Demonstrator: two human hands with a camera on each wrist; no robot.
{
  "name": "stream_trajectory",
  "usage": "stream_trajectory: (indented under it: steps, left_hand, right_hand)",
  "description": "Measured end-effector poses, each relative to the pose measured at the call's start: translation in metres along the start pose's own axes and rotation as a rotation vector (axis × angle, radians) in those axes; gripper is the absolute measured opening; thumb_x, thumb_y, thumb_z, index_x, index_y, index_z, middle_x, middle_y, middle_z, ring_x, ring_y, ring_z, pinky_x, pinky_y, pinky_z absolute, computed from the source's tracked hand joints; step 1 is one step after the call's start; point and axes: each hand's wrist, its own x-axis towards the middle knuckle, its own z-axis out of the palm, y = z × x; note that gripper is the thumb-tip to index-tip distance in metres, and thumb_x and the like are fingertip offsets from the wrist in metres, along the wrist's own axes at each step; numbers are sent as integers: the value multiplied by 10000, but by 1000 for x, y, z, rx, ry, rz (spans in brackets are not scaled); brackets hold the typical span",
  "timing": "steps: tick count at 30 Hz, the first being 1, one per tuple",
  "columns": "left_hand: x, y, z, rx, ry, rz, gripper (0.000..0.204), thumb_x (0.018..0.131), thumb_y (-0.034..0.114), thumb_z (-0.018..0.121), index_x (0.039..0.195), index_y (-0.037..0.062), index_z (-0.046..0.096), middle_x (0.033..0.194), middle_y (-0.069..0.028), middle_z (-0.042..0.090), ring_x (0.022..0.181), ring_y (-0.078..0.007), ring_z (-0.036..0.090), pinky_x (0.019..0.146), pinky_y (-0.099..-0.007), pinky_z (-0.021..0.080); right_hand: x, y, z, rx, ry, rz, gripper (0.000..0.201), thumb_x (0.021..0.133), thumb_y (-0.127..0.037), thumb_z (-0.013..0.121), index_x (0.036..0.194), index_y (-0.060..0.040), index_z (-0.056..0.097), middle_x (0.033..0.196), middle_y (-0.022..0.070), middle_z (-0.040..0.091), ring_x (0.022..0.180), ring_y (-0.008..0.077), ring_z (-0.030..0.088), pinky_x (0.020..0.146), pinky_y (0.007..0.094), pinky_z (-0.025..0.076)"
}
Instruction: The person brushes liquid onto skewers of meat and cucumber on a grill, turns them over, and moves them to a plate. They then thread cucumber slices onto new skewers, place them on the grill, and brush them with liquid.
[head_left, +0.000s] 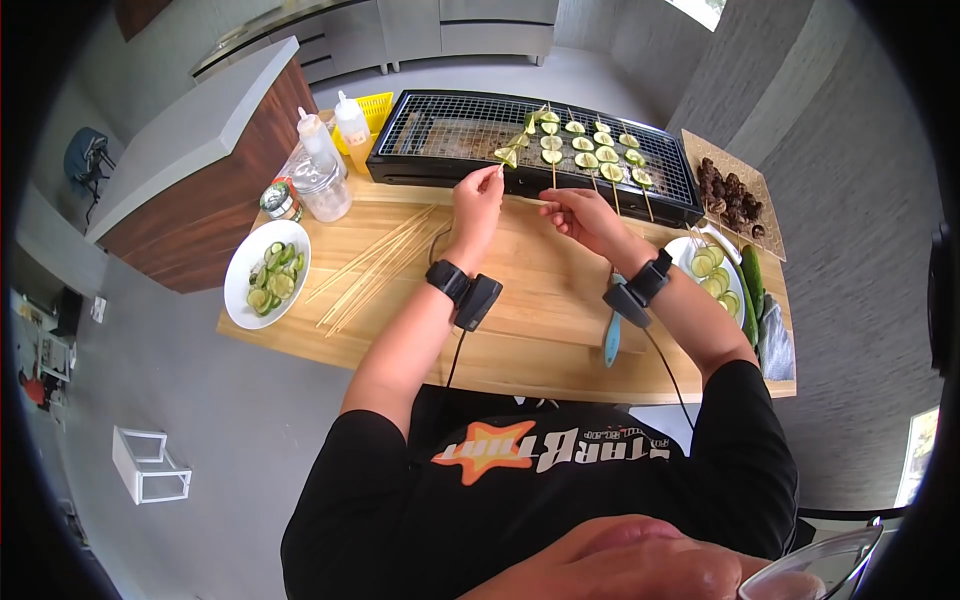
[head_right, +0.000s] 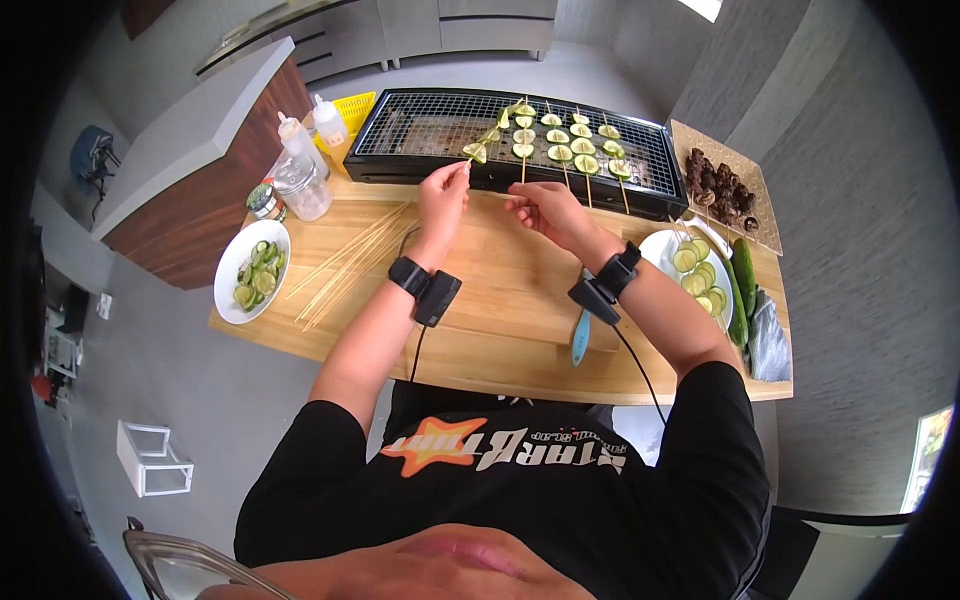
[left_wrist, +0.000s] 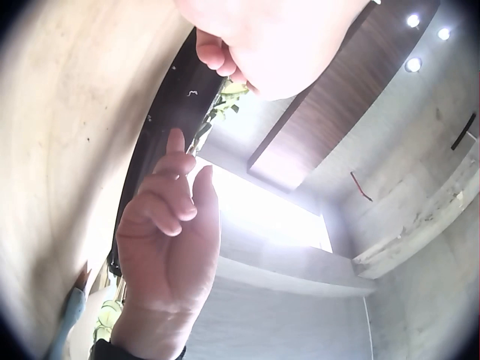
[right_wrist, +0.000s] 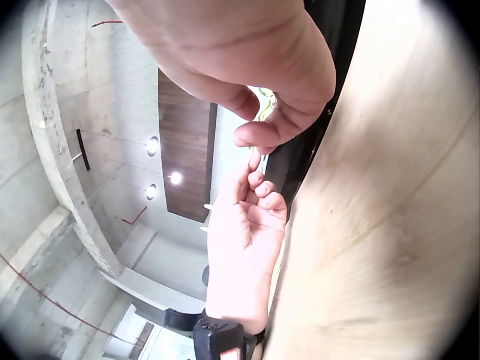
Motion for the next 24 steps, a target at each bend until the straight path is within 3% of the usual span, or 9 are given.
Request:
stream_trajectory:
  steps: [9,11,20,24]
  left_hand:
    - [3,2,-9,-200,107,-105,232,934,195,584,1054,13,665,690,31,556,549,-42,476,497,-195,390]
    - [3,6,-10,-200,134,-61,239,937,206,583,1056,17,666,689,28,559,546,-45,479,503,-195,394]
    - [3,12,-7,-62,187,83,288,958,194,545,1157,4,630,784,-23,638,571,-46,521,512,-191,440]
    - [8,-13,-11,29,105,-60,277,948,201,562,1154,24,616,831,-14,630,577,-42,504,516,-189,410]
  right_hand:
    - [-85,-13,6,-133,-183,48,325,985,-184,474,1195,54,545,821,38,632,615,55,530,551,180,439]
    - [-104,-16,0,-128,-221,34,323,979,-190,495,1191,47,552,834,36,631,628,61,538,556,183,430]
    - [-181,-17,-34,-59,-68,-137,332,969,-181,493,1205,47,546,813,38,632,580,54,515,505,165,395]
    - [-197,-3,-41,1,20,-169,320,971,-190,493,1184,40,555,797,32,620,570,46,506,499,157,396]
